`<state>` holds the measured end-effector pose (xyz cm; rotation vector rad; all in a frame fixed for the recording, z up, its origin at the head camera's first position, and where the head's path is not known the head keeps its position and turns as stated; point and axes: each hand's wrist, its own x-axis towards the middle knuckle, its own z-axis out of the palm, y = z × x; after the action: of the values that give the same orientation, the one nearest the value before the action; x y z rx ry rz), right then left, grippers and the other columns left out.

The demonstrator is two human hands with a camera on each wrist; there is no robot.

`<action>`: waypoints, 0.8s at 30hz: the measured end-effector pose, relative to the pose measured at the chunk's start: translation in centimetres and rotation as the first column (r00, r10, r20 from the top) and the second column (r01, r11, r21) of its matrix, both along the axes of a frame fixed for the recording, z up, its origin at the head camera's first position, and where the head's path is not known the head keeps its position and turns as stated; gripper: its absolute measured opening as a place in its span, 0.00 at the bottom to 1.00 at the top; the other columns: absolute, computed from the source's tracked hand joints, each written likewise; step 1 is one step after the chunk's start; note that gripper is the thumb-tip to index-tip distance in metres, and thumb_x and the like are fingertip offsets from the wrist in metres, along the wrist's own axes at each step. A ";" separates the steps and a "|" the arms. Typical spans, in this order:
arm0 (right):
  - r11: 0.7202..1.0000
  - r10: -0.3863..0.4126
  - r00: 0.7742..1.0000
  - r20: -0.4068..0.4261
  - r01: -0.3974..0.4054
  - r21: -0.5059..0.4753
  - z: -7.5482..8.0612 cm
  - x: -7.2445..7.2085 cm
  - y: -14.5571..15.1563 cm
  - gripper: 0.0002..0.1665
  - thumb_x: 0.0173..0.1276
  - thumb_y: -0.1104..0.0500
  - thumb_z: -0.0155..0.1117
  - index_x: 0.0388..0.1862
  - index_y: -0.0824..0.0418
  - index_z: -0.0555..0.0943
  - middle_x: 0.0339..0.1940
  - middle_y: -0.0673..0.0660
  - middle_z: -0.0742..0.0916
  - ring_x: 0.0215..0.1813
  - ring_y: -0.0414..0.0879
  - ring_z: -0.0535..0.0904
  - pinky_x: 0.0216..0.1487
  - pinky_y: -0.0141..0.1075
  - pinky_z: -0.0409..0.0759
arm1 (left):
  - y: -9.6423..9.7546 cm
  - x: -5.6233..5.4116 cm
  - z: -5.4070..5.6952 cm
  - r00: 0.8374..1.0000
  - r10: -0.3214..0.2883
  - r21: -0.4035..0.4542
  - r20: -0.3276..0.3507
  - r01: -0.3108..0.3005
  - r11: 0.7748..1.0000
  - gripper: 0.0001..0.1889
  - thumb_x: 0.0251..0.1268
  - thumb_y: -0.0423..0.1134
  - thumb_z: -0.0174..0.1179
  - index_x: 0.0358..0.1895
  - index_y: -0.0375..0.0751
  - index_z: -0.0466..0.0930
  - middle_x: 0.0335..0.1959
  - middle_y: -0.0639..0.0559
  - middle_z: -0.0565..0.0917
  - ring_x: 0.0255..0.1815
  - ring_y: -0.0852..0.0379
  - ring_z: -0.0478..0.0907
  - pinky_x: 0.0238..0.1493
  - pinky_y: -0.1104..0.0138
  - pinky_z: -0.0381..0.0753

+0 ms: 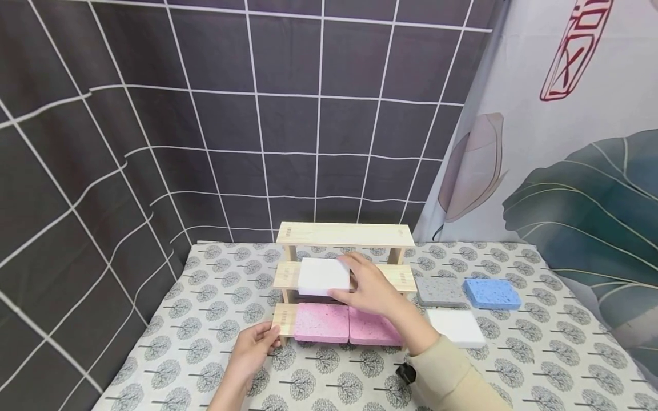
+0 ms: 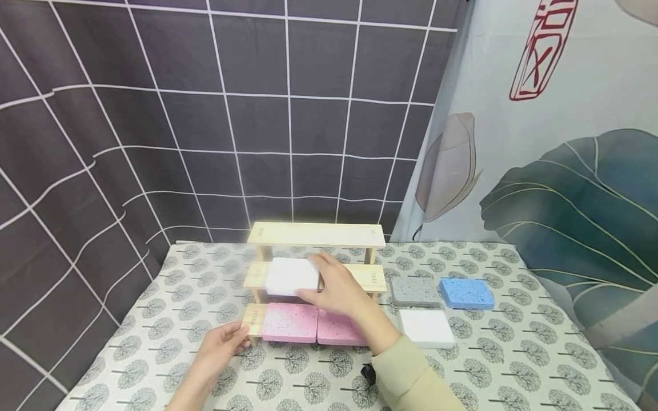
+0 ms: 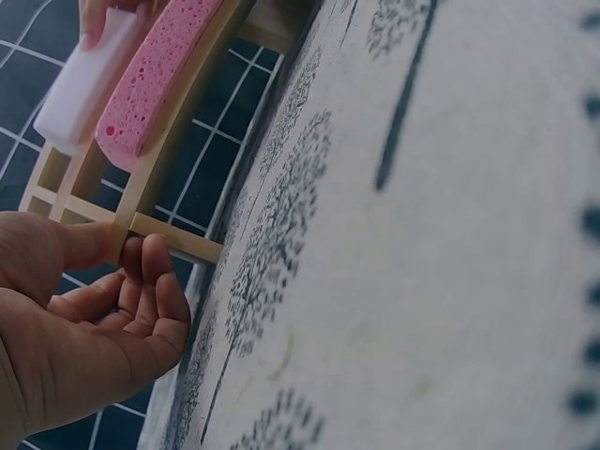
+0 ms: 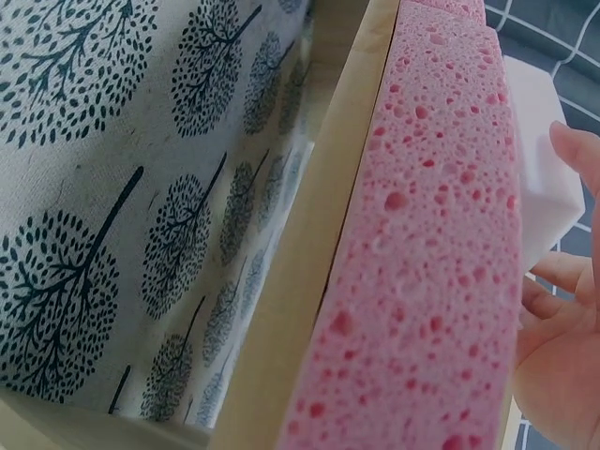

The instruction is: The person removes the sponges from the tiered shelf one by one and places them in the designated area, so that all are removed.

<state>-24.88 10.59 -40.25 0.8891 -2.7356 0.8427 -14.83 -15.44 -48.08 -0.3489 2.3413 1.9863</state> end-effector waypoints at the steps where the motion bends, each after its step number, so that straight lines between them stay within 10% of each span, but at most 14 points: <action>1: 1.000 0.000 1.000 -0.004 0.000 -0.001 0.0 0.0 0.1 0.49 0.60 0.42 0.76 0.73 0.66 0.70 0.69 0.65 0.76 0.66 0.61 0.75 0.68 0.54 0.74 | 0.0 0.0 0.0 1.000 -0.001 0.000 0.001 0.001 1.000 0.20 0.75 0.34 0.57 0.58 0.17 0.74 0.36 0.44 0.84 0.35 0.56 0.80 0.36 0.70 0.82; 24: 0.997 0.009 0.999 -0.037 -0.012 -0.072 0.2 0.7 2.7 0.43 0.56 0.48 0.78 0.68 0.61 0.75 0.64 0.59 0.79 0.60 0.56 0.78 0.62 0.53 0.79 | 0.0 0.0 0.0 1.000 -0.004 -0.009 0.001 0.004 1.000 0.20 0.75 0.34 0.56 0.59 0.17 0.73 0.37 0.43 0.84 0.37 0.55 0.80 0.37 0.69 0.83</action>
<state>-24.17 13.26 -40.09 0.8961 -2.6535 0.9121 -14.87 -15.42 -48.06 -0.3453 2.3492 1.9741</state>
